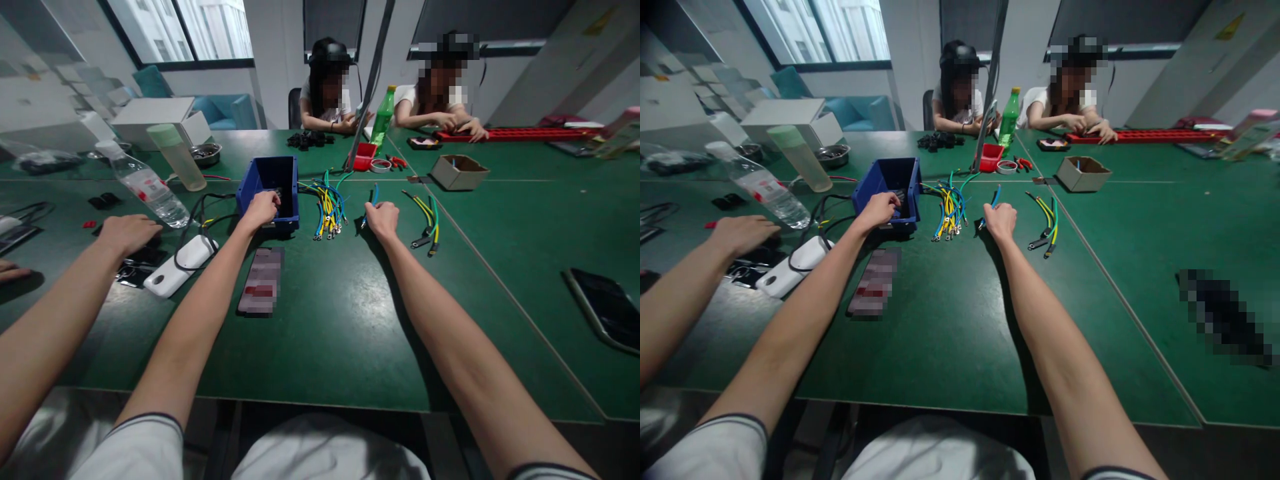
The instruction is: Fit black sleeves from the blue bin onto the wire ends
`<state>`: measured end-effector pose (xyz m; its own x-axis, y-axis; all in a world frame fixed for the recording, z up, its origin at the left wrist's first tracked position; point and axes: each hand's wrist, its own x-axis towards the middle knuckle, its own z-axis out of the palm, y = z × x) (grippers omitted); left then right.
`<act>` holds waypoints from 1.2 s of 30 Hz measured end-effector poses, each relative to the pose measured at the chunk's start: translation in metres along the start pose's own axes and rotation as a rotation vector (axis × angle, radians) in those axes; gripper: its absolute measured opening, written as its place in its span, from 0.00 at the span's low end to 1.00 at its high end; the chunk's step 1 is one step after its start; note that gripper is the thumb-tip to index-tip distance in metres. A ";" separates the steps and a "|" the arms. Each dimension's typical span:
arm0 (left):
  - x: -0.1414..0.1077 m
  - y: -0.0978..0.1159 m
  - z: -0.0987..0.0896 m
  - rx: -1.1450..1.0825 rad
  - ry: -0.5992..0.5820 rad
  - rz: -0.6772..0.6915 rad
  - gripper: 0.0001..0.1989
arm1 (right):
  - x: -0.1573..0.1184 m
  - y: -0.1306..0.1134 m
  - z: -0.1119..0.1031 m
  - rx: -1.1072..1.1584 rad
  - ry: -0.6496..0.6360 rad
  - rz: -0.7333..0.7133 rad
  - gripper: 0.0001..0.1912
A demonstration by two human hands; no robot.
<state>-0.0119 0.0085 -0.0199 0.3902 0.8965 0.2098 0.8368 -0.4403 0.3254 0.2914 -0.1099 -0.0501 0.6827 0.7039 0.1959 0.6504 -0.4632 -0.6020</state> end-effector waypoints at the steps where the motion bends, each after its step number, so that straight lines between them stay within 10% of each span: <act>1: 0.000 0.001 0.000 0.008 0.006 0.003 0.15 | 0.000 0.000 0.000 0.008 -0.002 -0.003 0.16; 36: -0.027 0.017 -0.005 -0.162 0.415 -0.096 0.14 | 0.002 0.009 0.002 0.303 0.067 0.003 0.13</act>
<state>-0.0097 -0.0233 -0.0154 0.0995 0.8530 0.5124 0.7779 -0.3878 0.4945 0.2980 -0.1116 -0.0564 0.7111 0.6615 0.2384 0.5263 -0.2759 -0.8043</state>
